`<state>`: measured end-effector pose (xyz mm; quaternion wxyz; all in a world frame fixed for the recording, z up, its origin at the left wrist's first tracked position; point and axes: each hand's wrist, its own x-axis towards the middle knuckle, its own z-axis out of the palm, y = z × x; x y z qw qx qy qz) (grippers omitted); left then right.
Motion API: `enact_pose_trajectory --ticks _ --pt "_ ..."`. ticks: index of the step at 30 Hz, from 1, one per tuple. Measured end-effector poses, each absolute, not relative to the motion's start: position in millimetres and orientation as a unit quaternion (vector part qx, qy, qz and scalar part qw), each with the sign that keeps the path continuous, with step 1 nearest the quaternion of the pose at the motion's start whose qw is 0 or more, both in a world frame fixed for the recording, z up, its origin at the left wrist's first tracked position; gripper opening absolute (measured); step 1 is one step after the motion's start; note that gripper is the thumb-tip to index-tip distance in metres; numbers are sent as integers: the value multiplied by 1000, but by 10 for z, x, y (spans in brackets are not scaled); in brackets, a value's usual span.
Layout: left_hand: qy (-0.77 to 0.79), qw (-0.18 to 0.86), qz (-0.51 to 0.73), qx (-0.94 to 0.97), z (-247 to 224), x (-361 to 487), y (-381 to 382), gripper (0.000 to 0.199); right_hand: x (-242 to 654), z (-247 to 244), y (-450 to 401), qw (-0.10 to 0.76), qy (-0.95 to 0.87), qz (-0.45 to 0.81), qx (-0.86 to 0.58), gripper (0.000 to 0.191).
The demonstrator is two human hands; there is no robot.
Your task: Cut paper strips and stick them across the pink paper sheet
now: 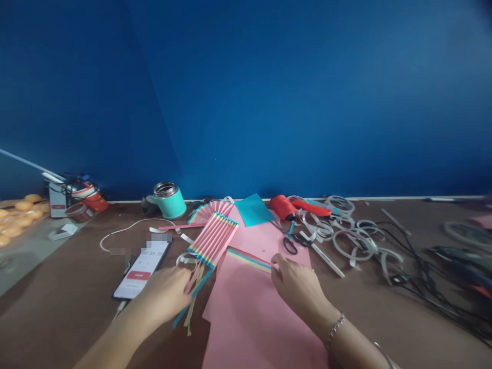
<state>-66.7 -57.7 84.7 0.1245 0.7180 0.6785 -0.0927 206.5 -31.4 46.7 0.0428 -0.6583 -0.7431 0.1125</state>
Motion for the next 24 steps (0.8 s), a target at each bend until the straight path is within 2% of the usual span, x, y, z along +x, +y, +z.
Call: enact_pose_trajectory --ticks 3,9,14,16,20,24 --pt "688 121 -122 705 763 -729 -715 12 2079 414 -306 48 -753 106 -647 19" --pt "698 155 -72 695 646 -809 -788 14 2085 358 -293 55 -764 99 -635 18" --pt "706 177 -60 683 830 -839 -788 13 2085 341 -302 80 -761 87 -637 19" --pt "711 142 -68 686 953 -836 -775 16 2083 322 -303 99 -759 81 -639 21" --pt "682 16 -64 728 1209 -755 -744 28 2070 312 -304 209 -769 97 -596 23" --pt "611 -5 48 790 1472 -579 -732 30 2059 407 -357 361 -792 189 -455 25"
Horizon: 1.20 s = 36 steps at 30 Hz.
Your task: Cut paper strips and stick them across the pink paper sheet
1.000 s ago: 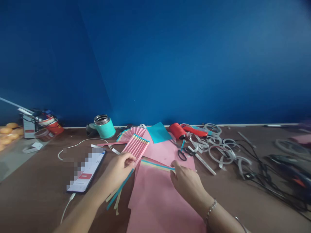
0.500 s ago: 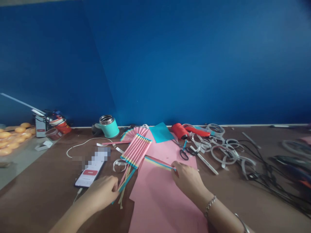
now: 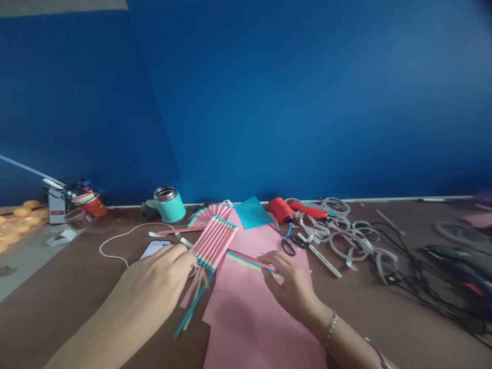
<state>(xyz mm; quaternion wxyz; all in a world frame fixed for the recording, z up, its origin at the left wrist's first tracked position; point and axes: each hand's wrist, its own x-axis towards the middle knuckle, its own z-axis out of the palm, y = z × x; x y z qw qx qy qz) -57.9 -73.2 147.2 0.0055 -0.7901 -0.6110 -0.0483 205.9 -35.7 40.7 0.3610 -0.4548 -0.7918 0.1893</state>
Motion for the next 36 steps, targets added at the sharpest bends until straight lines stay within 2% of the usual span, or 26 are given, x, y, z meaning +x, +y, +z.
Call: enact_pose_trajectory --ticks 2,7,9,11,14,17,19,21,24,27,32,36 --pt "-565 -4 -98 -819 1605 -448 -722 33 2064 468 -407 392 -786 258 -402 30" --pt "-501 -70 -182 -844 1752 8 -565 27 2090 553 -463 397 -713 449 -364 52" --pt "-512 -126 -199 -826 1664 185 -425 21 2113 585 -412 412 -661 495 -385 49" --pt "-527 -190 -226 -797 1504 326 -264 16 2170 634 -326 415 -614 507 -440 37" --pt "-538 -248 -274 -757 1212 469 -89 14 2334 719 -180 371 -620 477 -501 29" --pt "-556 -225 -324 -731 926 560 -105 20 2540 769 -68 322 -655 395 -558 23" --pt "-513 -193 -288 -785 723 597 -207 19 2655 769 -26 304 -649 364 -595 21" --pt "-427 -171 -217 -861 494 609 -325 25 2739 735 -8 285 -627 382 -616 20" --pt "-384 -130 -128 -905 132 587 -455 43 2820 608 -11 262 -596 448 -613 17" --pt "-412 -95 -125 -898 -129 553 -526 50 2879 408 -26 254 -593 483 -592 15" --pt "-483 -82 -151 -858 -189 541 -599 50 2893 173 -57 229 -594 495 -592 21" --pt "-484 -78 -148 -859 -141 548 -603 50 2824 191 -81 204 -591 475 -619 16"
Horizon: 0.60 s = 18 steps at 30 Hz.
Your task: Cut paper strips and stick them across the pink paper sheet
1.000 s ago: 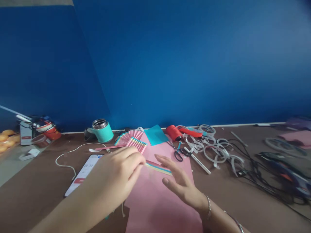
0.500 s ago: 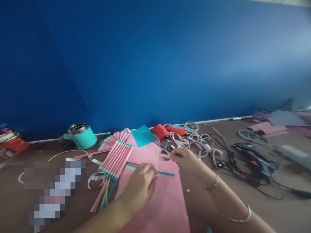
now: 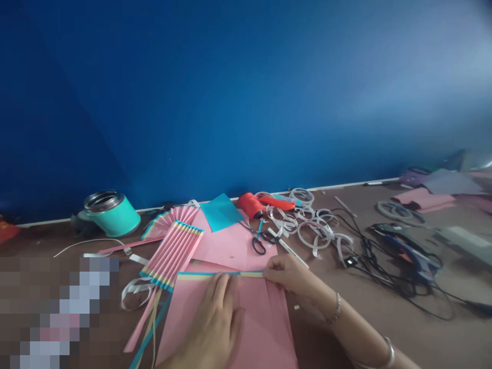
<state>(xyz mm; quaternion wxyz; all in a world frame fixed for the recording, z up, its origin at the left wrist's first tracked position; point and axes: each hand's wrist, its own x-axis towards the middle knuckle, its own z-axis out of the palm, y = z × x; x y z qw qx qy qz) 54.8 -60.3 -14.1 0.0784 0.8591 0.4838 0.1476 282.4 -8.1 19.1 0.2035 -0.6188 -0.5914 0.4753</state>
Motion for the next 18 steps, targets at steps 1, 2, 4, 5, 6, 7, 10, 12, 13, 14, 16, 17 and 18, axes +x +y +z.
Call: enact_pose_trajectory --ticks 1,2,4,5,6,7,10,12,13,14,16,17,18 --pt "480 67 149 862 -140 547 -599 50 2808 208 -86 199 -593 472 -622 14" --pt "475 54 149 865 -143 545 -595 50 2795 224 -91 197 -593 471 -623 14" --pt "465 26 148 873 -155 538 -590 50 2779 248 -101 198 -589 473 -625 13" --pt "460 13 147 876 -162 534 -590 50 2776 255 -106 198 -585 475 -627 12" --pt "455 3 146 878 -170 530 -592 50 2775 260 -111 198 -581 478 -628 11" --pt "452 -6 147 880 -179 525 -594 50 2776 263 -115 199 -578 481 -628 11" --pt "450 -13 153 880 -208 514 -603 52 2779 268 -122 200 -575 486 -627 9" --pt "451 -8 157 879 -224 510 -606 52 2778 272 -122 204 -575 484 -627 9" --pt "452 -6 157 878 -229 510 -606 52 2776 275 -121 203 -575 483 -628 9" --pt "452 -7 157 878 -232 512 -606 51 2773 277 -119 201 -575 482 -630 10" --pt "451 -15 155 879 -230 519 -604 50 2768 280 -114 194 -575 480 -634 10" --pt "450 -19 153 879 -226 523 -603 50 2766 280 -113 190 -575 478 -636 9" --pt "449 -22 152 880 -220 528 -602 50 2764 281 -111 189 -577 476 -637 9"
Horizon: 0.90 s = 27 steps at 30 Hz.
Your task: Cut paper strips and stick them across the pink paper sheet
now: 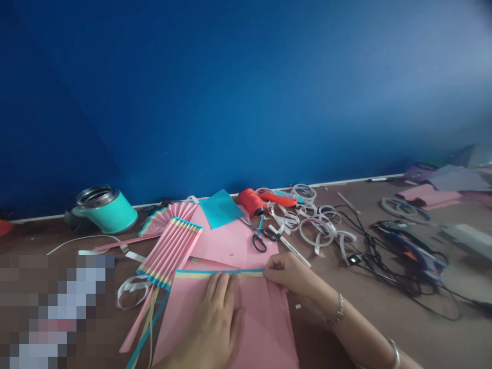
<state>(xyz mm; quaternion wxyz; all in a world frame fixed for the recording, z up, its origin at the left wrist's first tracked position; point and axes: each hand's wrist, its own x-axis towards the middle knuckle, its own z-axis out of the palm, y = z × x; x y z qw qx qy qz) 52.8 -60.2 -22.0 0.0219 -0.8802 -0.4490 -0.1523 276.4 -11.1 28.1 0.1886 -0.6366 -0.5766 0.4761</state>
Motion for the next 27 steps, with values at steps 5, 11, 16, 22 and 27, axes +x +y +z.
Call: enact_pose_trajectory --ticks 5,11,16,22,27 --pt "-450 22 -150 -880 -199 539 -603 50 2768 275 -113 193 -578 483 -629 9" --pt "-453 6 -159 -877 -236 531 -603 50 2799 237 -96 191 -573 492 -627 10" --pt "-459 5 -154 -875 -256 535 -603 50 2813 220 -86 198 -574 498 -619 14" --pt "-458 7 -140 -878 -219 532 -603 50 2798 237 -74 182 -585 483 -626 12" --pt "-458 -12 -151 -876 -231 530 -607 51 2794 247 -74 185 -576 495 -624 12"
